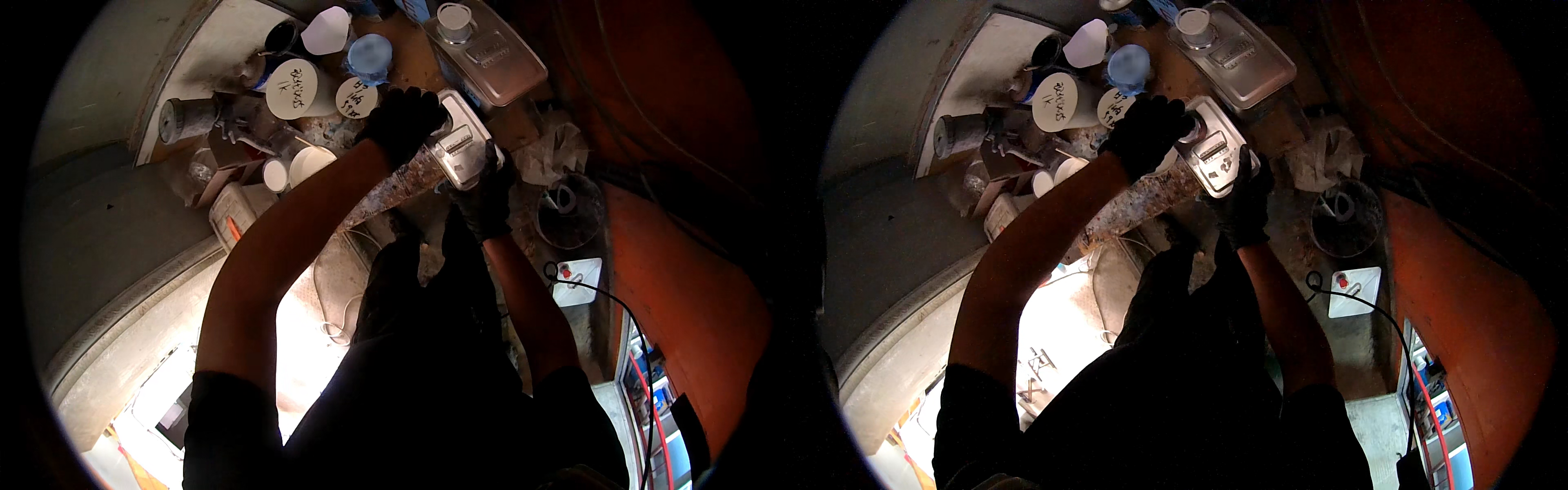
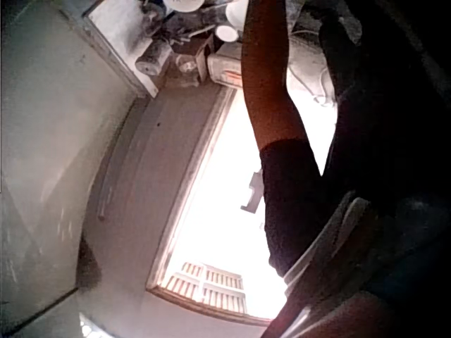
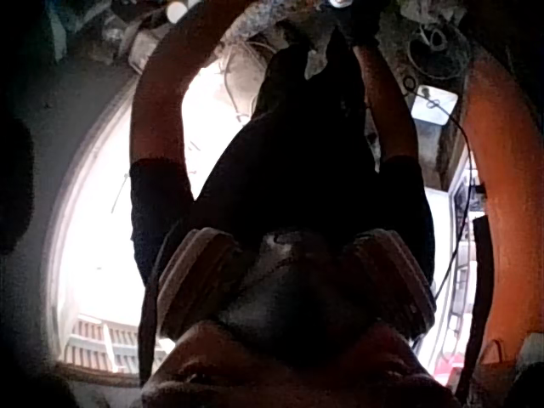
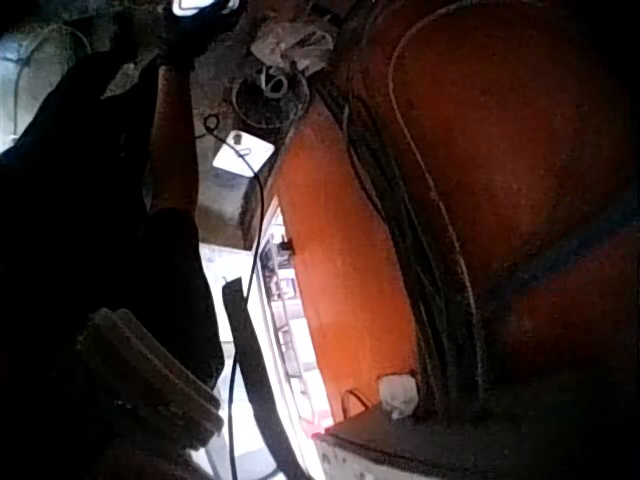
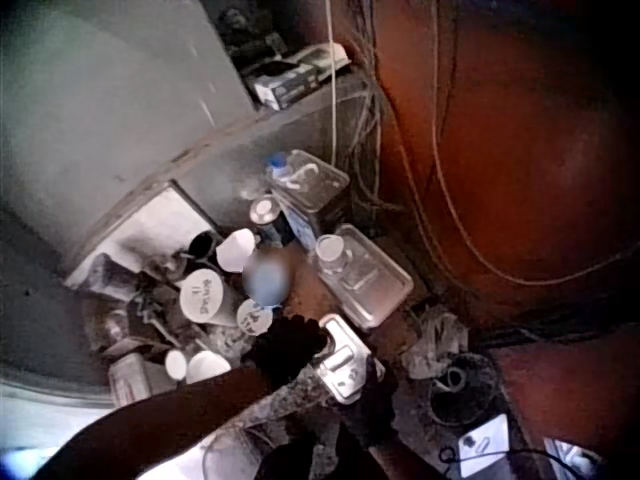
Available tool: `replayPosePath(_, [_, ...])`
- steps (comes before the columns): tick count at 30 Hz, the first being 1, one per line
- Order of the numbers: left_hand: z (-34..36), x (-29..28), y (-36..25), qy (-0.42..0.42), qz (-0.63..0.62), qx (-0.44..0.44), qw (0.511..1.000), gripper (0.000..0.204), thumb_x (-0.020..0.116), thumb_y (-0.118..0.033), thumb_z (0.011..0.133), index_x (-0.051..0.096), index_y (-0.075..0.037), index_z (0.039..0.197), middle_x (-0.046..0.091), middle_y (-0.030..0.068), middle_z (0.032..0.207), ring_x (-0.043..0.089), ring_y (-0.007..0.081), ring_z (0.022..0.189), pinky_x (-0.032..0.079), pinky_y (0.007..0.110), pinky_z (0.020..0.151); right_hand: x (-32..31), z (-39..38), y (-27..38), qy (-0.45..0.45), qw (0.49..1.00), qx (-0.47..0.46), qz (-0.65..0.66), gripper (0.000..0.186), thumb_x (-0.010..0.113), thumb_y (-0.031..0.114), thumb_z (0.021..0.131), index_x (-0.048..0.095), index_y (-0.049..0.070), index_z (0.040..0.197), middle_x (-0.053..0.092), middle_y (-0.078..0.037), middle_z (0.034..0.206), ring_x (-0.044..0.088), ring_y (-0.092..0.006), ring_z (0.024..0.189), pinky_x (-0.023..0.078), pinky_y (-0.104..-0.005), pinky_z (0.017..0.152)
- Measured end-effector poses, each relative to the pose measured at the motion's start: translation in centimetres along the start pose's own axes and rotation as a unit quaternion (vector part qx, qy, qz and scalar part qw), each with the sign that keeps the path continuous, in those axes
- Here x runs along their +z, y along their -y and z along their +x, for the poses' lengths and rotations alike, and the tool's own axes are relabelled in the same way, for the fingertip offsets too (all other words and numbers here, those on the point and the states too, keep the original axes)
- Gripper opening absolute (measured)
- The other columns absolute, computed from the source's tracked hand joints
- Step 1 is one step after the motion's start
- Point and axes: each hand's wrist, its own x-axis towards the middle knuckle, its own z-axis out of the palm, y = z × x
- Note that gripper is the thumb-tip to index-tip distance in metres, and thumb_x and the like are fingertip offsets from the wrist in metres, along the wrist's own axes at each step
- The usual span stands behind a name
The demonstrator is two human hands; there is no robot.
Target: The person pours liquid from a labeled container into a white cup and stirs the contents with a stick. They repeat this process with another container, continuing to mix the substances in the cup.
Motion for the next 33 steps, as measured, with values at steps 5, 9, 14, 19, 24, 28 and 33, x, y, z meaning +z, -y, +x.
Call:
replayPosePath(5, [-2.7,-0.4,-2.7,-0.108,-0.028,-0.147,0.983,0.032,0.065,-0.017,0.079,0.062,-0.007,0.109,0.06,0.0161,0.105,0.058,0.033,0.097,0.05,0.044,0.078,0.9,1.0,0.3,-0.002,1.0,0.01,-0.003,0.113,0.086,0.027,0.061,0.018,0.011,0.15,0.025,-0.026,0.14,0.033,-0.0448,0.124,0.035,-0.0543,0.1])
replayPosePath(9, [-11.2,-0.8,-8.5,-0.02,-0.255,-0.185,0.949,0.036,0.062,-0.02,0.083,0.061,-0.003,0.115,0.061,0.0196,0.112,0.059,0.0354,0.101,0.049,0.044,0.083,1.6,2.1,1.2,-0.026,0.999,-0.03,-0.038,0.112,0.085,0.027,0.063,0.017,0.01,0.15,0.026,-0.027,0.141,0.032,-0.0454,0.125,0.033,-0.0541,0.102])
replayPosePath(14, [-23.5,4.3,-12.7,-0.078,-0.329,-0.195,0.921,0.038,0.059,-0.016,0.084,0.055,0.0,0.118,0.058,0.0191,0.113,0.06,0.0384,0.095,0.05,0.045,0.081,2.2,3.5,1.9,0.024,0.987,-0.029,-0.153,0.111,0.086,0.04,0.064,0.023,0.003,0.147,0.028,-0.032,0.142,0.03,-0.0469,0.131,0.031,-0.0559,0.105])
replayPosePath(19, [-33.4,4.0,-13.5,-0.073,-0.482,-0.382,0.785,0.037,0.065,-0.019,0.084,0.059,-0.005,0.117,0.063,0.0181,0.112,0.06,0.0334,0.104,0.048,0.041,0.087,1.0,2.9,9.2,0.04,0.993,-0.106,0.011,0.073,0.068,0.038,0.087,0.035,0.001,0.141,0.041,-0.024,0.139,0.042,-0.0372,0.128,0.036,-0.0451,0.105])
replayPosePath(24, [-40.7,11.0,-13.5,-0.02,-0.543,-0.48,0.689,0.031,0.065,-0.021,0.082,0.059,-0.005,0.108,0.065,0.018,0.104,0.062,0.0337,0.098,0.05,0.041,0.082,11.7,6.0,19.6,0.197,0.954,-0.215,0.071,0.053,0.064,0.031,0.09,0.05,0.0,0.131,0.056,-0.023,0.124,0.053,-0.0371,0.116,0.044,-0.0445,0.096])
replayPosePath(28, [-44.9,12.9,-11.5,-0.06,-0.518,-0.495,0.695,0.028,0.064,-0.02,0.083,0.06,-0.005,0.106,0.064,0.0183,0.1,0.062,0.0342,0.095,0.05,0.041,0.08,21.2,10.7,22.5,0.239,0.93,-0.262,-0.097,0.041,0.062,0.036,0.086,0.059,0.002,0.109,0.063,-0.023,0.097,0.06,-0.0411,0.092,0.049,-0.0484,0.08])
replayPosePath(33, [-50.4,12.4,-8.6,-0.108,-0.559,-0.509,0.646,0.023,0.062,-0.016,0.085,0.059,-0.003,0.104,0.063,0.0184,0.096,0.062,0.0354,0.093,0.049,0.041,0.079,21.5,10.8,24.3,0.312,0.882,-0.293,-0.198,0.02,0.06,0.024,0.083,0.059,0.005,0.088,0.064,-0.019,0.086,0.061,-0.04,0.084,0.049,-0.0515,0.073])
